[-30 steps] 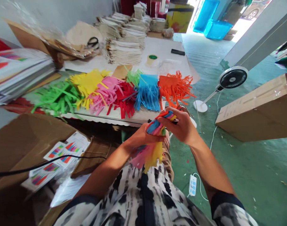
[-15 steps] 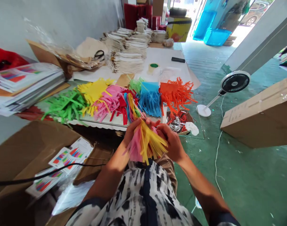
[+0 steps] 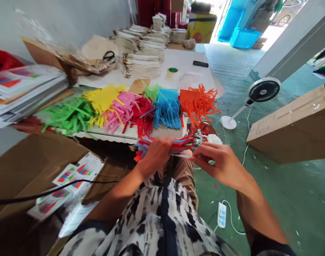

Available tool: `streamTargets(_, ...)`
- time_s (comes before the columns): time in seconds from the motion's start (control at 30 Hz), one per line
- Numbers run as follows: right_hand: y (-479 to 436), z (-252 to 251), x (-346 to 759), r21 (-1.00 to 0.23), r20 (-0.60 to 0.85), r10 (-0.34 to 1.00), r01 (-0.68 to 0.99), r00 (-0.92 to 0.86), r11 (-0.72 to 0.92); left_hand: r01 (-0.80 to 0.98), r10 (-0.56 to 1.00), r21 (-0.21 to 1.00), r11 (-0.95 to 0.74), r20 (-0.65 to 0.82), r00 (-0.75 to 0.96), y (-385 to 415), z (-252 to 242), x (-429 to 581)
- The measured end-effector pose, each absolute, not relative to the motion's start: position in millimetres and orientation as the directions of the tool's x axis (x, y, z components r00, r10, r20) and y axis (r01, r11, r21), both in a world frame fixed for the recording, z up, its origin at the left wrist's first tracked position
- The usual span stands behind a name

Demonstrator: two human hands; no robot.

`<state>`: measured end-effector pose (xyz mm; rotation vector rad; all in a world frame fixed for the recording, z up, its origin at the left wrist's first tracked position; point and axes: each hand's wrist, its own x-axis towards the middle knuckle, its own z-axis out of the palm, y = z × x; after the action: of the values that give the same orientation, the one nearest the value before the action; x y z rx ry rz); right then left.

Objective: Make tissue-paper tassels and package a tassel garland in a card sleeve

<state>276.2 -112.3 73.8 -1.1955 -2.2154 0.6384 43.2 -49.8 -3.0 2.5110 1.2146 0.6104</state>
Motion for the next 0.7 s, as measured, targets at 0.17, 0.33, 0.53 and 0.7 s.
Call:
streamTargets(0.17, -83.7, 67.5, 280.9, -0.716, 0.245, 0.883, 0.540, -0.400, 0.443, 0.514, 0.537, 0.157, -0.843, 0.264, 0.801, -71.1, 4.5, 52.4)
streamTargets(0.33, -65.0, 25.5, 279.9, -0.930, -0.005, 0.897, 0.333, -0.441, 0.158, 0.338, 0.412, 0.237, -0.911, 0.478, 0.776, -68.8, 4.3, 45.1)
streamTargets(0.53, -80.6, -1.4, 251.7, -0.993, 0.031, 0.949, 0.101, -0.314, 0.066, 0.197, 0.605, 0.619, -0.761, 0.565, 0.562, -65.1, -24.9, 41.4)
streamTargets(0.7, -87.2, -4.6, 228.5, -0.992, 0.104, 0.959, 0.041, -0.262, 0.119, 0.163, 0.767, 0.768, -0.619, 0.547, 0.334, -67.8, -52.7, 38.5)
